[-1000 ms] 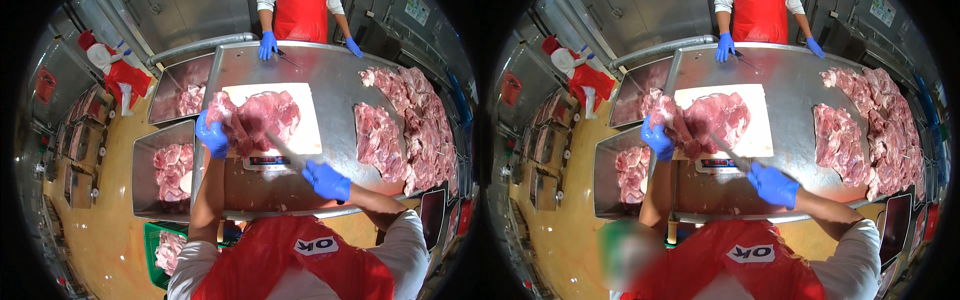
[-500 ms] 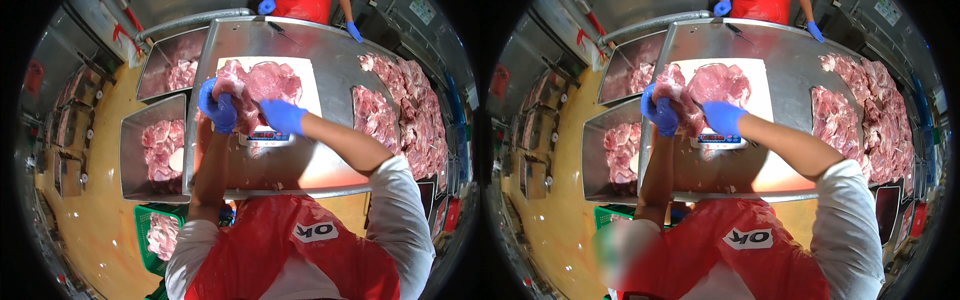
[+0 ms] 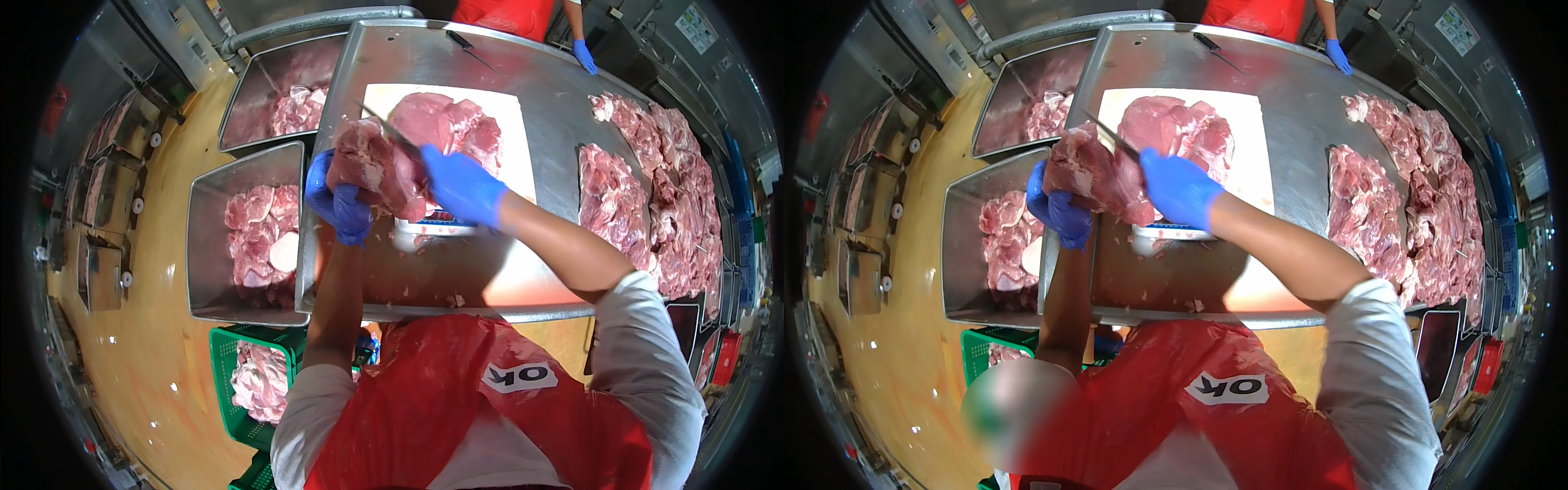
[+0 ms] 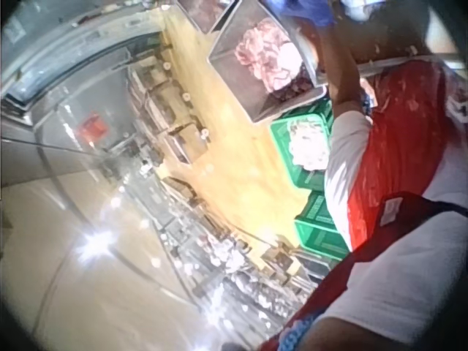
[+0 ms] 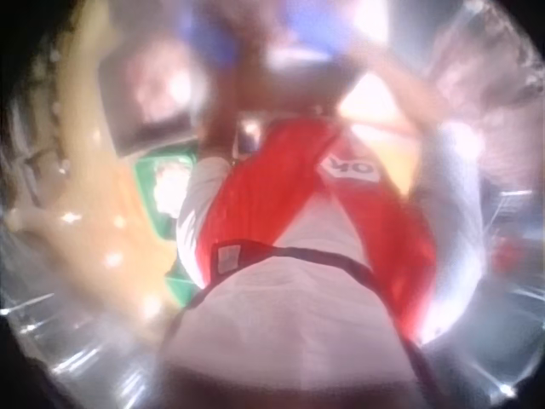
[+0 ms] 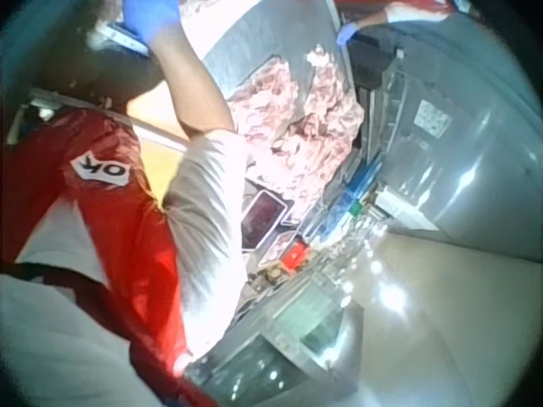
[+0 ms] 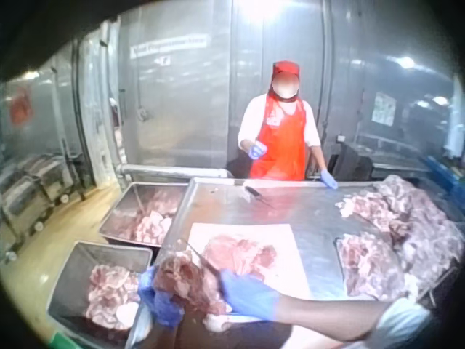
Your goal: The person cuts large pieces of raw meat on a stainless steel table using a knife. They trim and portion the meat, placing cut pieces into metal trays and green crates. The person also uses a digital scale to weigh portions of meat during the process.
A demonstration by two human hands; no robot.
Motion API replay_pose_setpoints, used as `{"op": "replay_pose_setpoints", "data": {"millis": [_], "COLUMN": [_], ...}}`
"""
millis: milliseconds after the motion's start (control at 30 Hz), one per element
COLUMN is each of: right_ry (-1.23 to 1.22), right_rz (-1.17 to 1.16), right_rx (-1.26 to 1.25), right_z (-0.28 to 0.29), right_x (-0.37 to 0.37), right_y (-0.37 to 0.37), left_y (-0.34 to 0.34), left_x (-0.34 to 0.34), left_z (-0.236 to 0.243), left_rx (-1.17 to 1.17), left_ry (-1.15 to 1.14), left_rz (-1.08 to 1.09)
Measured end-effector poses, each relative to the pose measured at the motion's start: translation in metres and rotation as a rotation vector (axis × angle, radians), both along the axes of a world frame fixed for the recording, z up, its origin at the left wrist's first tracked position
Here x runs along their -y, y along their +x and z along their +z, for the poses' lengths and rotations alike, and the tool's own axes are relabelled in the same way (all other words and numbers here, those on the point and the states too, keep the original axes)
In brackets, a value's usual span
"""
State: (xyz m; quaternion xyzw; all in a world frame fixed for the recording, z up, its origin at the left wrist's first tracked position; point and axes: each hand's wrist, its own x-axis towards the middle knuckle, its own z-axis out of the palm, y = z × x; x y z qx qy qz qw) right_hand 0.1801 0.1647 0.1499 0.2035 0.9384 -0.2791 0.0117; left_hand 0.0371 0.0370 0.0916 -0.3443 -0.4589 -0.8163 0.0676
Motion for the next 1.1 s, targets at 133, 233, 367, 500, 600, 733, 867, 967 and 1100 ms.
{"op": "replay_pose_setpoints", "data": {"millis": [133,233,367,500,600,733,867,967,1100], "right_ry": [0.077,0.207,0.226,0.232,0.294,0.172,0.055,0.111,0.277], "right_rz": [0.12,0.203,0.11,0.002,0.12,0.067,-0.009,0.063,0.136], "right_rx": [0.119,0.19,0.345,0.454,0.572,0.163,0.175,0.144,0.358], "right_z": [0.016,-0.02,-0.056,-0.066,-0.048,-0.012,-0.033,-0.038,-0.051], "right_x": [0.009,-0.005,-0.006,-0.021,-0.026,0.011,0.016,0.013,-0.02], "right_y": [-0.042,0.001,0.1,0.172,0.18,0.118,0.021,0.026,0.109], "left_y": [0.005,-0.004,-0.038,-0.038,-0.031,-0.009,0.009,0.009,0.014], "left_x": [-0.003,-0.009,0.005,0.007,0.025,0.048,0.05,0.061,0.075], "left_z": [0.007,0.008,-0.021,-0.03,-0.019,-0.009,0.001,0.007,0.024], "left_rx": [0.006,0.018,-0.101,0.047,0.105,0.165,0.177,0.008,-0.228], "left_ry": [-0.04,-0.121,-0.157,-0.027,-0.001,0.03,0.114,-0.065,-0.256], "left_rz": [0.02,0.161,0.31,0.188,0.122,-0.013,-0.145,-0.037,0.33]}}
